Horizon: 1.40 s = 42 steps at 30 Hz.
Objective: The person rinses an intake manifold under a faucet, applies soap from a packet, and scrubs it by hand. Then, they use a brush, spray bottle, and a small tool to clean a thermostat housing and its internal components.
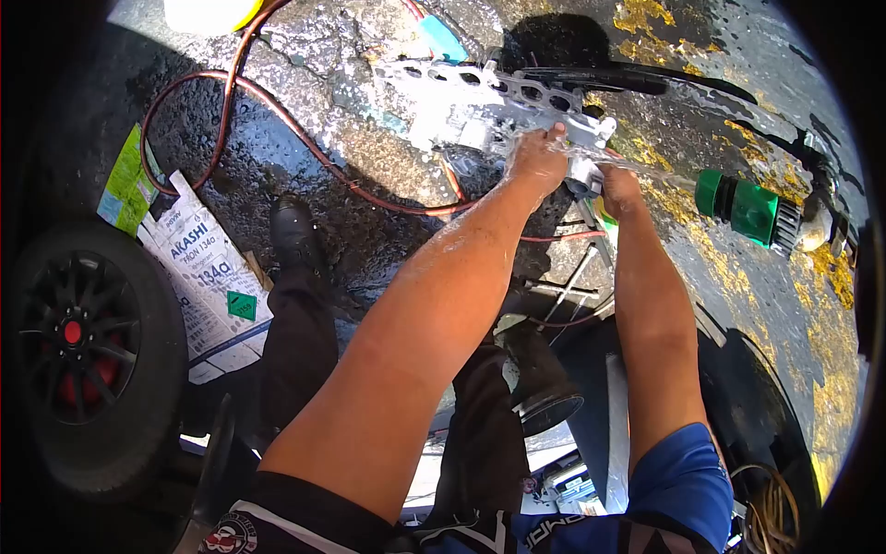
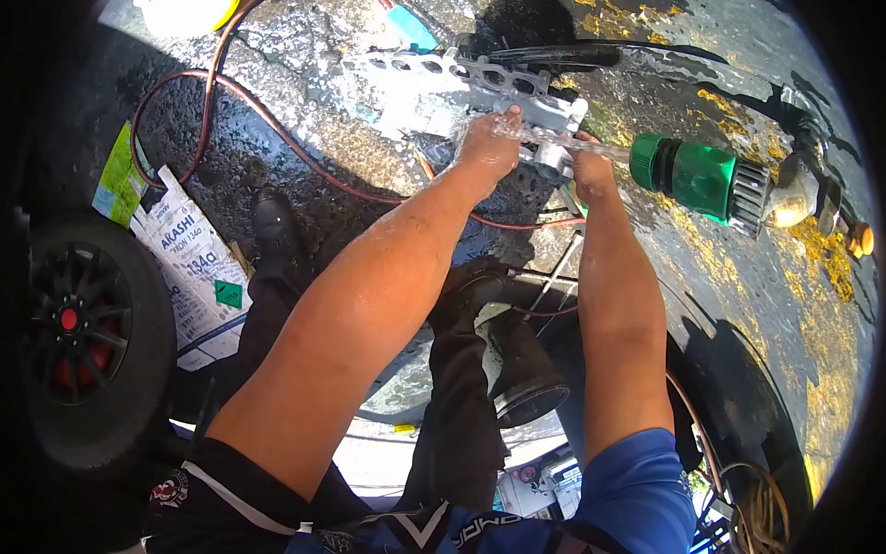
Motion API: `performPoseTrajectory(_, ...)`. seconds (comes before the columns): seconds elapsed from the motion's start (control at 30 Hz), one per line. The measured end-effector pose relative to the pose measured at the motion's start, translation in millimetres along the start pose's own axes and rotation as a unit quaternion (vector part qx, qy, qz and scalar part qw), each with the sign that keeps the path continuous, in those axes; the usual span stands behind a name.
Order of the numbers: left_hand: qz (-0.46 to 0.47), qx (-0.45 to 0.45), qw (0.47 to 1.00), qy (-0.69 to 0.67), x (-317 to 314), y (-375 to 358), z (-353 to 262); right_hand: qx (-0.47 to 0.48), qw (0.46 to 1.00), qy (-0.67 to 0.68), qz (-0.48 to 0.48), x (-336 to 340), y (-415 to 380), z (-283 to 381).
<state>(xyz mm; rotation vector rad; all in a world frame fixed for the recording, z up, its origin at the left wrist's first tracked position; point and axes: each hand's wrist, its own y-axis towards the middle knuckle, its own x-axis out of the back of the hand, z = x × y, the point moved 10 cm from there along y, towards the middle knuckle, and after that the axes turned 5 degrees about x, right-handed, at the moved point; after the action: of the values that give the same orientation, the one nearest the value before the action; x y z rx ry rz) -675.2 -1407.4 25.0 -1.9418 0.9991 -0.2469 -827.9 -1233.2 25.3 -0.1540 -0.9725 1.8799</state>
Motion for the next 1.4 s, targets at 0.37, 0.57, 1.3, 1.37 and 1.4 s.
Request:
performPoseTrajectory(0.37,-0.061,0.260,0.943,-0.200,68,-57,115,-0.077,0.994,-0.011,0.079,-77,-92,3)
performPoseTrajectory(0.57,-0.030,0.178,0.800,-0.573,89,-66,89,-0.111,0.981,-0.114,0.115,-159,-151,46)
performPoseTrajectory(1.3,-0.225,0.036,0.959,0.170,198,-114,-88,-0.150,0.916,0.335,0.164,-223,-144,96)
performPoseTrajectory(1.37,-0.211,0.033,0.959,0.185,194,-105,-82,-0.163,0.901,0.379,0.137,-220,-138,81)
performPoseTrajectory(1.4,-0.205,0.027,0.961,0.185,188,-101,-79,-0.164,0.899,0.388,0.119,-217,-134,76)
